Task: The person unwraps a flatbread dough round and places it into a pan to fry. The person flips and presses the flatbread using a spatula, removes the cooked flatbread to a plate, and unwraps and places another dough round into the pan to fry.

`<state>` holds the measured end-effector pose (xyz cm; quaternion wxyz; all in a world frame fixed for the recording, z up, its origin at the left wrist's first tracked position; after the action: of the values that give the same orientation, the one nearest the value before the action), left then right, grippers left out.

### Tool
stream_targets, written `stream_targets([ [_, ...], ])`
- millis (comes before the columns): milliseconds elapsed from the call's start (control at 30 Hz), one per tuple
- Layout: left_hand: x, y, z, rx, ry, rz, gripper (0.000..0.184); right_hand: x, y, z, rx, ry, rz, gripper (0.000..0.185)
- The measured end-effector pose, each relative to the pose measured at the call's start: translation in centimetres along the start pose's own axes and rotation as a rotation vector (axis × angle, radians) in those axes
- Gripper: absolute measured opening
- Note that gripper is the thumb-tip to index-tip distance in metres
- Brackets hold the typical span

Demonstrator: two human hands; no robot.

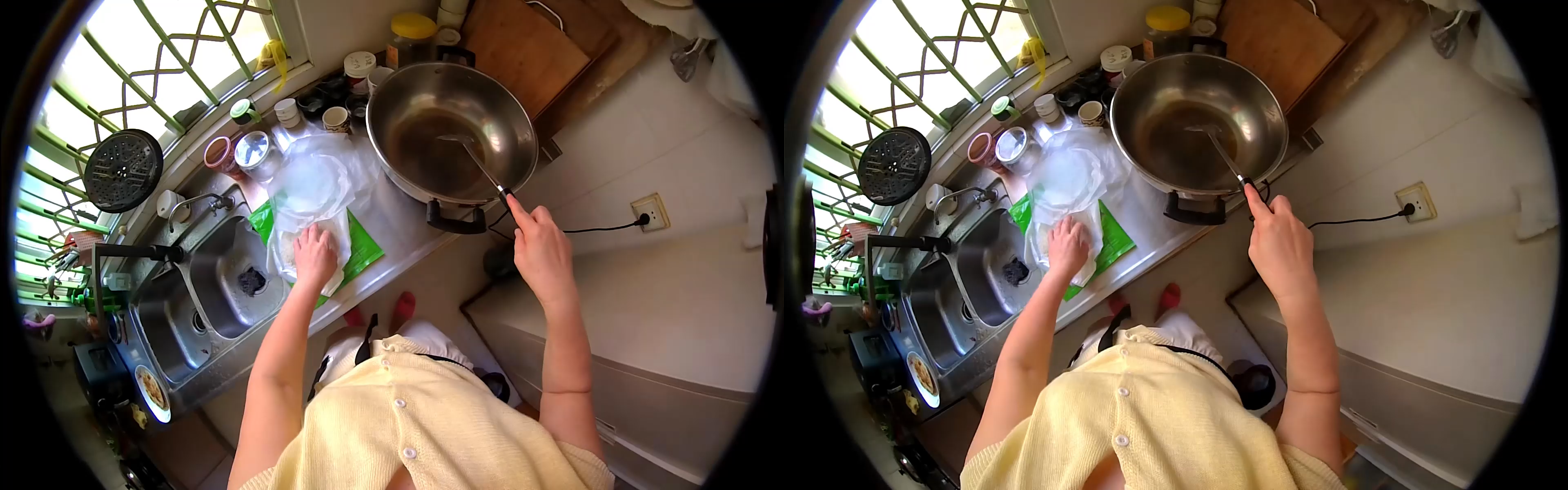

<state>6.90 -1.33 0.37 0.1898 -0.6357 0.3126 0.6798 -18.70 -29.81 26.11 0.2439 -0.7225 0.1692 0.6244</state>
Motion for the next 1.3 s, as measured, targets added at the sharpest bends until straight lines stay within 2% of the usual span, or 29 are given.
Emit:
stream_targets([
  [233, 0.3, -1.6, -6.0, 0.027, 0.026, 0.127, 0.056, 0.9, -0.5, -0.6, -0.019, -0.045, 0.123, 0.053],
  [367, -0.3, -3.9, -8.1, 0.121, 0.163, 0.408, 0.046, 0.6, -1.6, -1.3, 0.030, -0.130, 0.120, 0.054],
  [400, -1.5, -4.1, -8.0, 0.084, 0.184, 0.456, 0.036, 0.4, -1.8, -1.4, 0.031, -0.150, 0.141, 0.054],
  [467, -3.9, -4.9, -6.8, -0.023, 0.134, 0.451, 0.032, -0.2, -3.3, -1.6, 0.061, -0.177, 0.184, 0.052],
  [500, -4.3, -5.5, -6.1, -0.073, 0.114, 0.448, 0.030, -0.7, -4.6, -1.0, -0.148, 0.053, 0.354, 0.047],
  [567, -3.5, -6.8, -3.5, -0.125, 0.193, 0.398, 0.028, -2.0, -10.1, -1.2, -0.224, 0.161, 0.139, 0.036],
  [633, -2.6, -7.0, -0.3, -0.095, 0.269, 0.300, 0.031, 1.2, -15.5, -0.9, -0.355, -0.038, -0.470, 0.017],
  [667, -1.7, -6.6, 1.0, -0.108, 0.161, 0.250, 0.048, 5.2, -17.3, -0.8, -0.234, -0.243, -0.727, 0.014],
  [733, -1.8, -5.2, 2.8, -0.114, 0.102, 0.234, 0.062, 14.7, -19.7, -2.0, -0.227, -0.429, -0.842, 0.016],
  [800, -1.0, -4.9, 3.7, -0.113, 0.056, 0.223, 0.081, 23.1, -20.8, -3.8, -0.144, -0.333, -0.822, 0.024],
  [867, -1.2, -4.6, 4.2, -0.122, 0.083, 0.194, 0.081, 27.7, -21.3, -5.0, -0.008, -0.195, -0.699, 0.031],
  [967, -1.2, -4.6, 4.8, -0.046, 0.120, 0.251, 0.077, 27.9, -21.1, -6.0, 0.067, -0.086, -0.581, 0.037],
  [1067, -0.2, -3.3, 4.6, 0.085, 0.123, 0.345, 0.073, 29.5, -19.9, -5.9, 0.096, -0.097, -0.527, 0.030],
  [1167, 0.0, -2.1, 3.4, 0.169, 0.117, 0.409, 0.073, 30.4, -19.0, -5.7, 0.097, -0.205, -0.450, 0.023],
  [1300, -0.3, -0.8, 2.1, 0.160, 0.109, 0.447, 0.075, 26.2, -21.0, -5.9, -0.019, -0.193, -0.385, 0.020],
])
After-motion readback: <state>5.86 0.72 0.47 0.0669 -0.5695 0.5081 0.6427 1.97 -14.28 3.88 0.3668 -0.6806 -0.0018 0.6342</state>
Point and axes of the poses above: each hand's wrist, its own z-axis away from the middle knuckle, its own x-axis out of the palm, y = z × x, the point moved 6 cm from there along -z, towards the middle knuckle, and after that the axes turned 1 degree about -z, right-handed, at the moved point
